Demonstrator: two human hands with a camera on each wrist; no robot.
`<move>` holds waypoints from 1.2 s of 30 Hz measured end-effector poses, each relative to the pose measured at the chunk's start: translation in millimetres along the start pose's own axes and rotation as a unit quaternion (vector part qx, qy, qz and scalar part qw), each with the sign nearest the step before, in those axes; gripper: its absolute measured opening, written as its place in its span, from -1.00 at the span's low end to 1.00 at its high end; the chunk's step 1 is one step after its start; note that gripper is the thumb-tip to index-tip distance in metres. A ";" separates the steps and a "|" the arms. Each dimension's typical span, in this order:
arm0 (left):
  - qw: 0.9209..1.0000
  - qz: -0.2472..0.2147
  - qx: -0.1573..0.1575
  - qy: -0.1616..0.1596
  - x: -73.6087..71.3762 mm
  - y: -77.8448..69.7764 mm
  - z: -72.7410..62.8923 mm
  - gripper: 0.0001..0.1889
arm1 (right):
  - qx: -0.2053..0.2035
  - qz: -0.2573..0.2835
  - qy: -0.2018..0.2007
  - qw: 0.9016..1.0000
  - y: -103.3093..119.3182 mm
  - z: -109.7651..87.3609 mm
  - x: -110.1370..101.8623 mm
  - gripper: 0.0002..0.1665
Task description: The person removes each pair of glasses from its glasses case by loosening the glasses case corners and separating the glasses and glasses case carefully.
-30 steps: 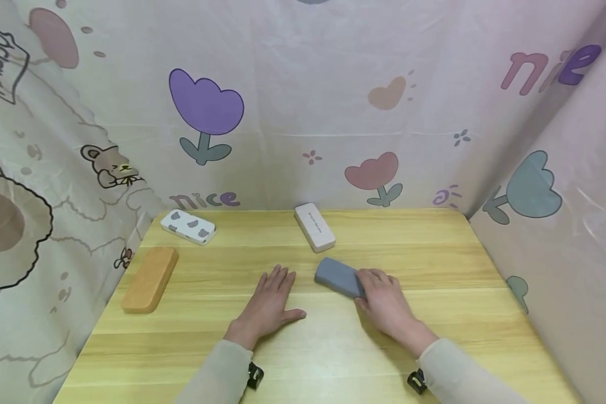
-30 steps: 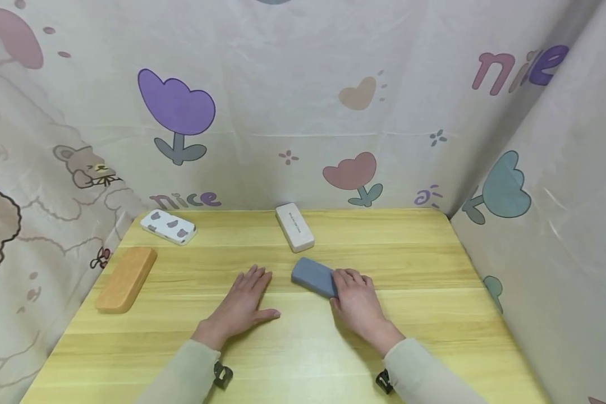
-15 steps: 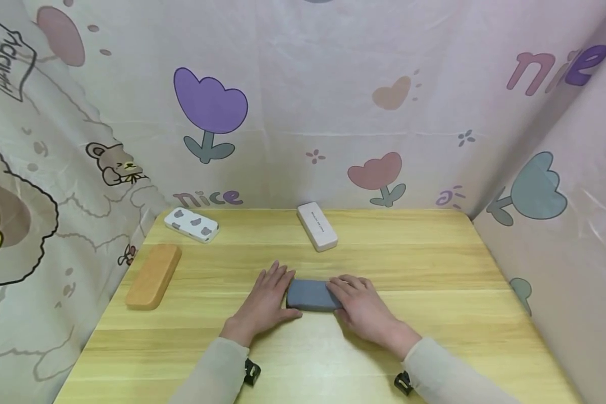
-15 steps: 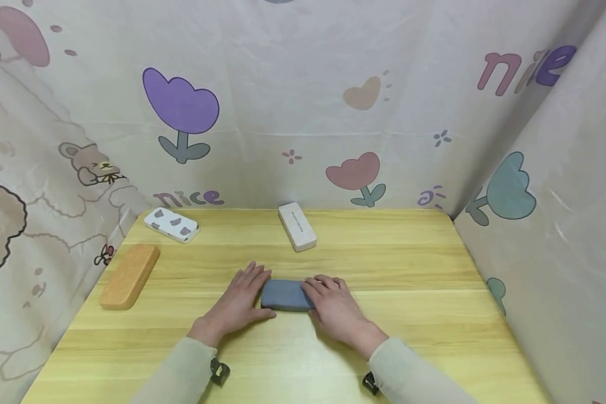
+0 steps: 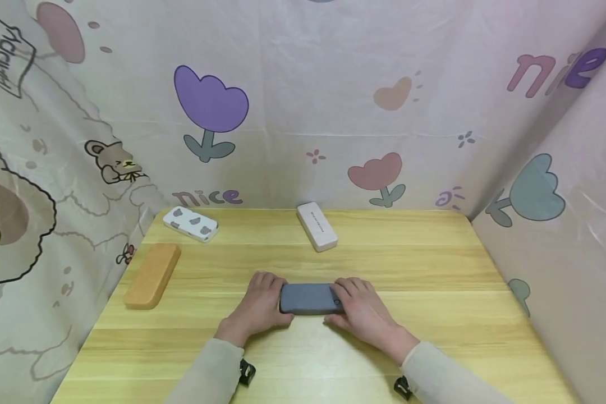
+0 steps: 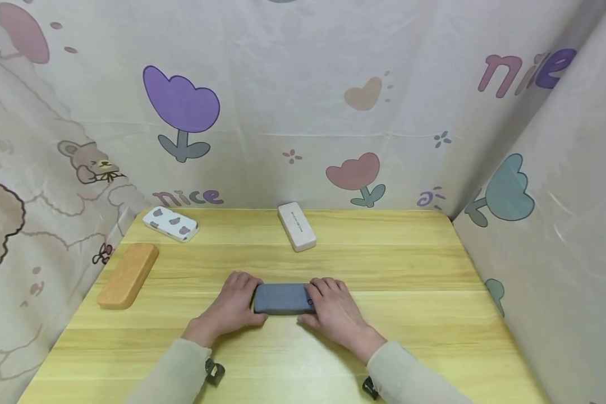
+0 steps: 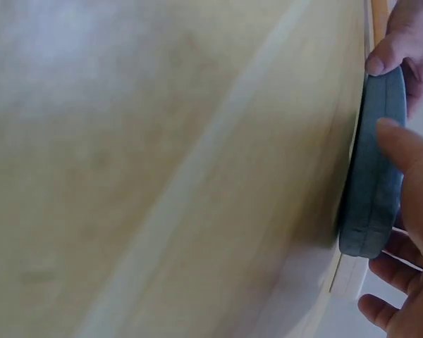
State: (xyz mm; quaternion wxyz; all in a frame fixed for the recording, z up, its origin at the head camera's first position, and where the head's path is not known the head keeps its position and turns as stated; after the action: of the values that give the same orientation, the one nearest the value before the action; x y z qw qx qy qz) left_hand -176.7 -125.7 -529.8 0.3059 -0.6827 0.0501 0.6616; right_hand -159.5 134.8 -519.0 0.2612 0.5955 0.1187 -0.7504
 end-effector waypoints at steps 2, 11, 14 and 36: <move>1.000 0.008 -0.003 0.000 -0.3 0.4 0.4 -0.23 | -0.001 0.000 -0.008 1.000 1.2 1.8 0.0 -0.10; 1.000 0.030 -0.010 0.002 -2.7 2.1 3.4 -0.22 | 0.014 0.002 -0.021 1.000 3.1 9.7 1.5 -0.17; 1.000 0.027 -0.009 0.001 -2.8 1.9 3.6 -0.21 | 0.020 -0.001 -0.019 1.000 2.7 11.6 1.9 -0.21; 1.000 0.001 -0.009 0.002 -1.7 0.7 5.5 -0.20 | 0.010 -0.015 -0.007 1.000 -7.8 21.2 3.6 -0.25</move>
State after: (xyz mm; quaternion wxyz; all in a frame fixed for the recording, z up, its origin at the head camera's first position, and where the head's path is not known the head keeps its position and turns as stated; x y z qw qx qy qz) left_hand -182.0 -124.2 -528.0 0.2991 -0.6869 0.0458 0.6607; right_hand -181.8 130.1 -517.9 0.2452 0.5911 0.1181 -0.7593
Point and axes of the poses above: each hand's wrist, its own z-axis towards the middle knuckle, its own x-axis out of the palm, y = z × x, the point moved 3 cm from there along z, towards the middle knuckle, and after that the axes turned 6 degrees about x, right-handed, at the moved point
